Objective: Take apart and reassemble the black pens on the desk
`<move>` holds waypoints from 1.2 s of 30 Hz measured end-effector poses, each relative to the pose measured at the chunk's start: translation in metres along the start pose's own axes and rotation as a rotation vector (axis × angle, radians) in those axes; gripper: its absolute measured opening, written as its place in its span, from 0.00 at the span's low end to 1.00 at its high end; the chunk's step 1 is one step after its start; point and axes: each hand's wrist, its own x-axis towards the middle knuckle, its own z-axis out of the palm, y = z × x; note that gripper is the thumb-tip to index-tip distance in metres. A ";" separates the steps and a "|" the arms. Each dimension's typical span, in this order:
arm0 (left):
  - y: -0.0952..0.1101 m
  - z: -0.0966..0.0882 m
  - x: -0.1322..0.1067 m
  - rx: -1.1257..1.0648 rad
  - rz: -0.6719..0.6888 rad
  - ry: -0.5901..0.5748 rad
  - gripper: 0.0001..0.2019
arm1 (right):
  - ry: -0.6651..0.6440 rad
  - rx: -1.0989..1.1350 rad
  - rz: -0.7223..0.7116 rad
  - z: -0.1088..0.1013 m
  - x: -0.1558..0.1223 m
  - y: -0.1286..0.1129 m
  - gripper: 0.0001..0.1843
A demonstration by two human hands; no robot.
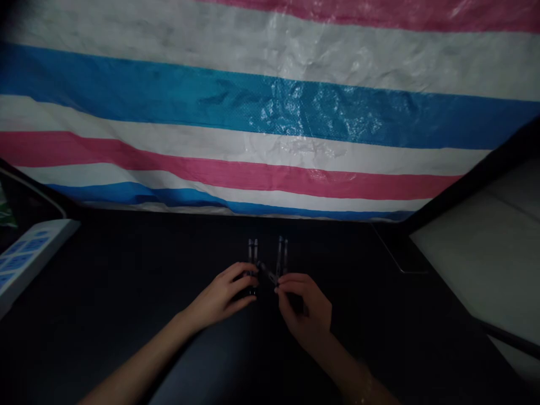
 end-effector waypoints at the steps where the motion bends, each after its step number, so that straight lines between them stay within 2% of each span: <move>1: 0.000 0.000 0.000 0.001 0.004 0.003 0.08 | 0.018 0.018 0.028 0.000 -0.001 0.000 0.13; 10: 0.000 0.000 -0.002 0.079 -0.040 -0.029 0.14 | 0.168 0.156 0.316 -0.001 -0.001 0.002 0.05; 17: 0.000 0.002 -0.003 0.108 -0.013 -0.006 0.14 | 0.286 0.140 0.364 -0.004 0.005 -0.004 0.02; 19: 0.002 0.002 -0.002 0.096 -0.010 0.034 0.15 | 0.342 0.138 0.368 -0.005 0.005 -0.004 0.02; 22: 0.004 0.001 -0.001 0.042 -0.077 0.190 0.15 | 0.406 0.173 0.373 -0.007 0.001 -0.003 0.02; 24: 0.004 0.000 0.000 0.013 -0.121 0.263 0.14 | 0.393 0.227 0.367 -0.007 -0.003 -0.003 0.03; 27: 0.006 0.001 0.001 -0.046 -0.159 0.279 0.13 | 0.342 0.292 0.381 -0.006 -0.009 -0.005 0.04; 29: 0.007 0.003 0.002 -0.153 -0.236 0.318 0.14 | 0.316 0.318 0.411 -0.005 -0.012 -0.008 0.04; 32: 0.009 0.004 0.005 -0.421 -0.398 0.401 0.13 | 0.256 0.350 0.439 -0.002 -0.015 -0.016 0.05; 36: 0.011 0.003 0.009 -0.862 -0.525 0.450 0.19 | 0.058 0.425 0.483 0.006 -0.020 -0.025 0.05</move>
